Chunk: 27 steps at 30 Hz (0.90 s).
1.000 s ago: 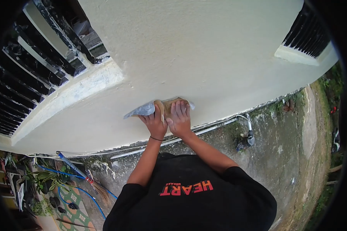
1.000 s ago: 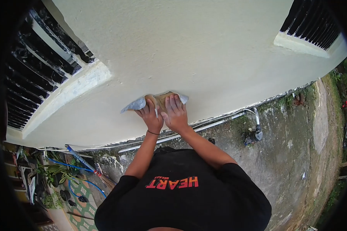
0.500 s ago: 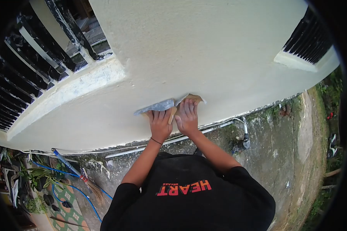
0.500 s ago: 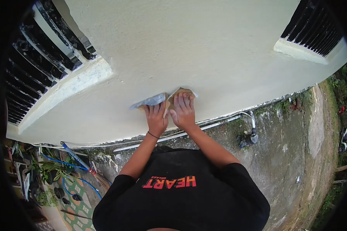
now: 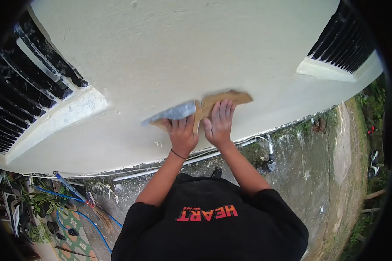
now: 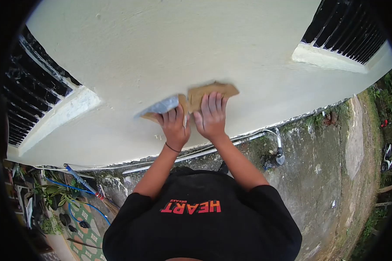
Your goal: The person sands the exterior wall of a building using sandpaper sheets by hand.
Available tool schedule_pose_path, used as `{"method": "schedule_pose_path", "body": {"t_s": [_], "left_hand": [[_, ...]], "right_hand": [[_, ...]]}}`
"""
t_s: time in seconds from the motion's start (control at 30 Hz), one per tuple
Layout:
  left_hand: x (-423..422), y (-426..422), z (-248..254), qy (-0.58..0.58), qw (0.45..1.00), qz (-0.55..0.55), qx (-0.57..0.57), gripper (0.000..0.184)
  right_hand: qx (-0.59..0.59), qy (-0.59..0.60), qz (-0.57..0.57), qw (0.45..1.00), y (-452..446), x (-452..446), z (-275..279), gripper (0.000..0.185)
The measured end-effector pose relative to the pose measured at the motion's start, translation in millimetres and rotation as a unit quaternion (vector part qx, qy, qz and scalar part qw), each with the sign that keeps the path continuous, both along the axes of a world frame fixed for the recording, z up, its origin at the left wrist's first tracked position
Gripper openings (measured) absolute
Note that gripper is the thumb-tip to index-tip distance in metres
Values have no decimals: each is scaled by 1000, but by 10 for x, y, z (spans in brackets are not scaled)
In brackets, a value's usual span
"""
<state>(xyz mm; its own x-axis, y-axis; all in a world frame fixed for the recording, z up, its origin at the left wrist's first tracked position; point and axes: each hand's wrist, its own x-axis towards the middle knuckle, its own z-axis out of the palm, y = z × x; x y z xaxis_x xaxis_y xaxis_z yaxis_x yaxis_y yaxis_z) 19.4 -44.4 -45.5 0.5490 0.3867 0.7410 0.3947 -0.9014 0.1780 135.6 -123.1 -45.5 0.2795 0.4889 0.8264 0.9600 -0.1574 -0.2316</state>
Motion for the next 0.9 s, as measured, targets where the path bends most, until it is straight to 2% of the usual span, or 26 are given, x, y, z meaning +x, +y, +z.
{"method": "schedule_pose_path", "body": {"t_s": [0.07, 0.13, 0.17, 0.23, 0.3, 0.33, 0.37, 0.4, 0.47, 0.57, 0.6, 0.67, 0.73, 0.77, 0.83, 0.87, 0.9], "left_hand": [[-46, -113, -474, 56, 996, -39, -62, 47], [-2, -136, -271, 55, 997, -34, -49, 48], [41, -132, -101, 55, 997, -28, -35, 50], [183, -98, 503, -19, 1000, -2, 12, 52], [337, -42, 1170, -120, 990, 36, 67, 51], [388, -29, 1405, -160, 983, 38, 75, 52], [452, 4, 1467, -211, 974, 43, 77, 54], [499, -14, 1407, -211, 973, 44, 77, 54], [552, -88, 1067, -184, 977, 78, 70, 53], [487, -221, -121, -75, 994, 78, 23, 57], [448, -257, -196, -79, 993, 83, 25, 57], [372, -293, -262, -29, 998, 33, -52, 57], [450, -157, 484, -104, 992, 64, 26, 58], [497, -81, 843, -179, 979, 84, 47, 57], [499, -28, 1503, -245, 966, 69, 53, 56], [525, -15, 1511, -246, 965, 73, 53, 56], [551, -8, 1519, -258, 962, 76, 57, 55]], "right_hand": [[-84, 62, 15, 994, -271, 16, -773, 60], [-80, 17, 15, 997, -377, 238, -609, 62], [-75, -28, 14, 997, -379, 388, -464, 64], [41, -54, -18, 998, -268, 652, 479, 63], [127, -27, -12, 991, -253, 780, 1342, 60], [127, -29, -13, 991, -288, 806, 1507, 60], [129, -32, -7, 991, -307, 839, 1621, 61], [131, -33, 0, 991, -305, 872, 1658, 61], [126, -33, -29, 991, -251, 866, 1079, 62], [14, -22, -21, 999, -426, 792, -389, 63], [-23, -5, -1, 1000, -526, 767, -674, 64], [-59, 15, 19, 998, -580, 831, -696, 64], [42, -51, 2, 998, -462, 967, -26, 65], [81, -36, 11, 996, -415, 998, 425, 64], [137, -12, 20, 990, -377, 1013, 1296, 62], [155, -2, 20, 988, -358, 1000, 1517, 62], [156, -2, 23, 988, -330, 995, 1495, 62]]}}
